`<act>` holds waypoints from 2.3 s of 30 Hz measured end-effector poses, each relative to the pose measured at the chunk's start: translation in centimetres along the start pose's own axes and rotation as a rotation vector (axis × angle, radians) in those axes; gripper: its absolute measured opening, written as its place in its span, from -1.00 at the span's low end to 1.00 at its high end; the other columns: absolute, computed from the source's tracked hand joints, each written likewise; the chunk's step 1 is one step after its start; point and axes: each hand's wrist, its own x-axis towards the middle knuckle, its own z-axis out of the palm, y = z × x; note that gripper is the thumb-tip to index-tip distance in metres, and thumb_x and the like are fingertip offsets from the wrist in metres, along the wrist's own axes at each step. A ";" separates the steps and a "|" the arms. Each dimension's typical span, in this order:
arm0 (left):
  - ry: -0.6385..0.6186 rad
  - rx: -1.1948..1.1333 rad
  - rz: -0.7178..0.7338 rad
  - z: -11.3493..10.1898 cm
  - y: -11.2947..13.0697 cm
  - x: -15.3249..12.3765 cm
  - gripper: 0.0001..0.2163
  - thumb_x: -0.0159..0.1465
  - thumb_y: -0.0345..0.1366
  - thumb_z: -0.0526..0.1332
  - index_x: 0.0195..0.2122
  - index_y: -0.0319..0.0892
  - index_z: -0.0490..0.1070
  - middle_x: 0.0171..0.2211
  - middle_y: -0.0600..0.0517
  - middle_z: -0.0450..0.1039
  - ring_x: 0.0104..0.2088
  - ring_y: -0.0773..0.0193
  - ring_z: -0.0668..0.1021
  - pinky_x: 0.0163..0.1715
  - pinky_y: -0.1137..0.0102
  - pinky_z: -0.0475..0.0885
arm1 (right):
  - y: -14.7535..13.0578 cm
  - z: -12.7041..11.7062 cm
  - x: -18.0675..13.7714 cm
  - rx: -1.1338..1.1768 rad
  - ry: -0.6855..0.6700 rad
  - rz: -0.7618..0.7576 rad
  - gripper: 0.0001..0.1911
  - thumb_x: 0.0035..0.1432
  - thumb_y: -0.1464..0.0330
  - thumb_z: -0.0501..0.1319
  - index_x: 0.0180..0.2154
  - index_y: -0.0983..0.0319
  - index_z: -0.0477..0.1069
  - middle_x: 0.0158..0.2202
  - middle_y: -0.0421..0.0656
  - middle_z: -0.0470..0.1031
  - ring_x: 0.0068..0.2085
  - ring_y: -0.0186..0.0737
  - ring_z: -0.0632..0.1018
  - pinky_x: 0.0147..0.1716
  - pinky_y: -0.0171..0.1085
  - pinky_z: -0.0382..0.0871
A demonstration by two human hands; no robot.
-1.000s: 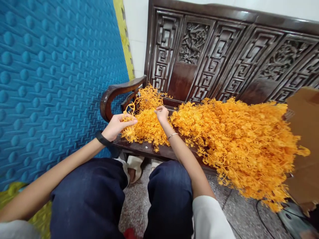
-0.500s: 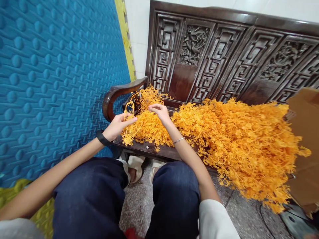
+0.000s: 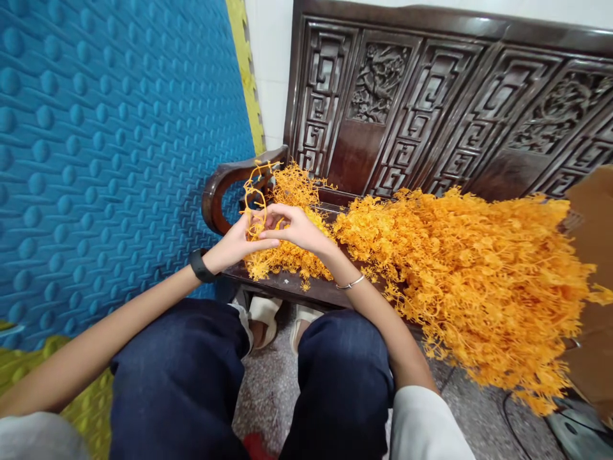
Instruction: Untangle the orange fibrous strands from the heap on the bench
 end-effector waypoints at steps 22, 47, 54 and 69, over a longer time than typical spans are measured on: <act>0.137 0.047 -0.038 -1.3 0.9 -0.2 -0.73 0.06 -0.08 0.28 -0.57 -0.20 0.43 -0.65 0.11 0.25 -0.60 0.39 0.25 -0.58 0.44 0.13 | 1.7 1.0 -0.2 0.334 0.136 0.233 -0.75 -0.15 0.23 0.39 -0.46 0.26 0.47 -0.53 -0.26 0.43 -0.46 -0.40 0.41 -0.39 -0.32 0.31; 0.178 -0.168 -0.207 -1.1 0.2 0.4 -0.88 0.05 -0.29 0.15 -0.42 -0.20 0.40 -0.47 0.07 0.37 -0.43 0.32 0.44 -0.32 0.38 0.35 | 11.5 -4.4 -1.3 0.137 0.726 0.458 -0.75 -0.27 0.31 0.33 -0.45 0.27 0.42 -0.41 -0.17 0.49 -0.38 -0.32 0.49 -0.28 -0.24 0.40; 0.231 -0.193 -0.193 -1.2 -0.8 0.6 -0.79 -0.03 -0.31 0.24 -0.34 -0.20 0.37 -0.40 0.06 0.39 -0.40 0.32 0.43 -0.31 0.37 0.36 | 12.2 -3.1 2.0 -0.018 0.583 0.420 -0.77 -0.11 0.49 0.21 -0.32 0.31 0.51 -0.12 -0.03 0.53 -0.09 -0.18 0.51 0.03 -0.13 0.31; 0.282 -0.197 -0.153 -2.7 -1.3 -0.2 -0.72 0.02 -0.27 0.30 -0.22 -0.20 0.41 -0.41 0.07 0.41 -0.34 0.29 0.47 -0.30 0.37 0.38 | 5.8 -0.5 4.8 0.151 0.013 0.254 -0.69 0.14 0.17 0.15 -0.23 0.24 0.51 -0.14 -0.08 0.56 -0.16 -0.23 0.53 -0.16 -0.21 0.40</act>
